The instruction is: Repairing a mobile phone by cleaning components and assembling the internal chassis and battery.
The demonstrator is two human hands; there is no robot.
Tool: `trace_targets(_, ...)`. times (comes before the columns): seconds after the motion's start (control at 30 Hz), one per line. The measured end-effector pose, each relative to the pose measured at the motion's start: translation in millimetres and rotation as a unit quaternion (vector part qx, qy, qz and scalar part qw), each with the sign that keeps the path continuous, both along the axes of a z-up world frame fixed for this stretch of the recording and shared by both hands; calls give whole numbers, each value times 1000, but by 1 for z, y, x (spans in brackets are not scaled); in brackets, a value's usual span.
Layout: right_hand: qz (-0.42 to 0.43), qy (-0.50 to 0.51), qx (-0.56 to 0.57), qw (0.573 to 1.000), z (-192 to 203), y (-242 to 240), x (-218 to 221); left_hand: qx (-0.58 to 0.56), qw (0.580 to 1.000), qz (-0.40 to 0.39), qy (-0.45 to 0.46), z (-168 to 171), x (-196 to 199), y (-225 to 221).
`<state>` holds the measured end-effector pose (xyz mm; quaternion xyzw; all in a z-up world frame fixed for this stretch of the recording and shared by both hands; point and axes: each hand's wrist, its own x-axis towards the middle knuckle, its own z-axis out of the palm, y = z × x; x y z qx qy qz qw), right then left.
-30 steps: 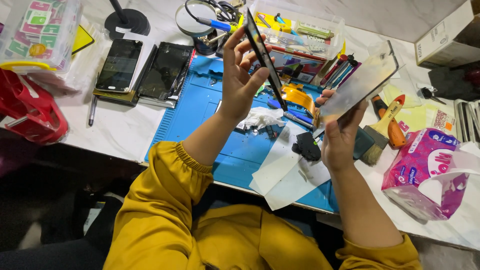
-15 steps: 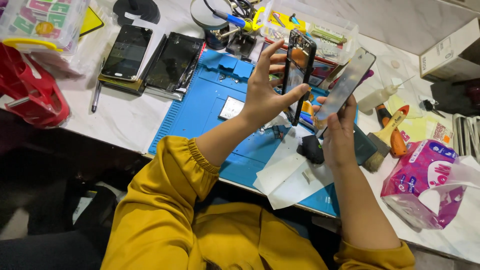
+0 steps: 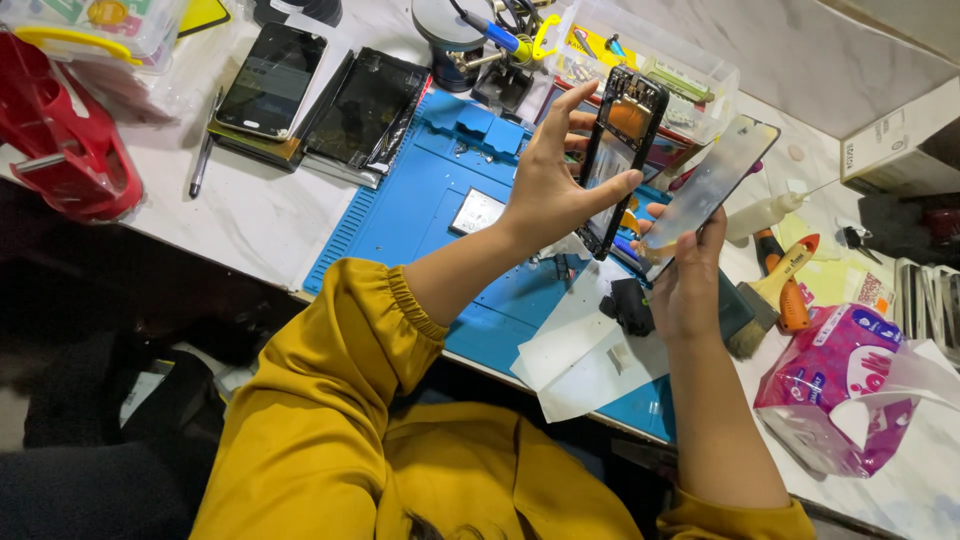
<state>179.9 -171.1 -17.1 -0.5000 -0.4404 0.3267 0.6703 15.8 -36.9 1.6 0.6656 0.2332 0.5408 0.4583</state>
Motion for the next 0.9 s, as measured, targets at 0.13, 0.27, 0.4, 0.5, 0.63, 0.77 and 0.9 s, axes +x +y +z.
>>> trace_targets(0.13, -9, -4, 7, 1000, -1, 1, 2, 0, 1000, -2, -4, 0, 0, 0)
trace_targets(0.27, -13, -5, -4, 1000, -3, 1, 4, -1, 1000, -8, -17, 1, 0, 1)
trace_targets(0.4, -12, 10, -11, 1000, -2, 1, 3, -20, 1000, -12, -10, 3, -2, 1)
trace_targets(0.5, -16, 2, -21, 1000, 3, 0, -1, -8, 1000, -11, -14, 1, -1, 1)
trace_targets(0.63, -14, 14, -29, 999, 4, -1, -2, -1, 1000, -9, -15, 3, -2, 1)
trace_targets(0.77, 9, 28, -17, 999, 12, -3, -9, -55, 996, -66, -37, 8, -4, 3)
trace_targets(0.9, 52, 69, 4, 996, 11, -5, -7, -78, 988, -115, -62, 4, -2, 8)
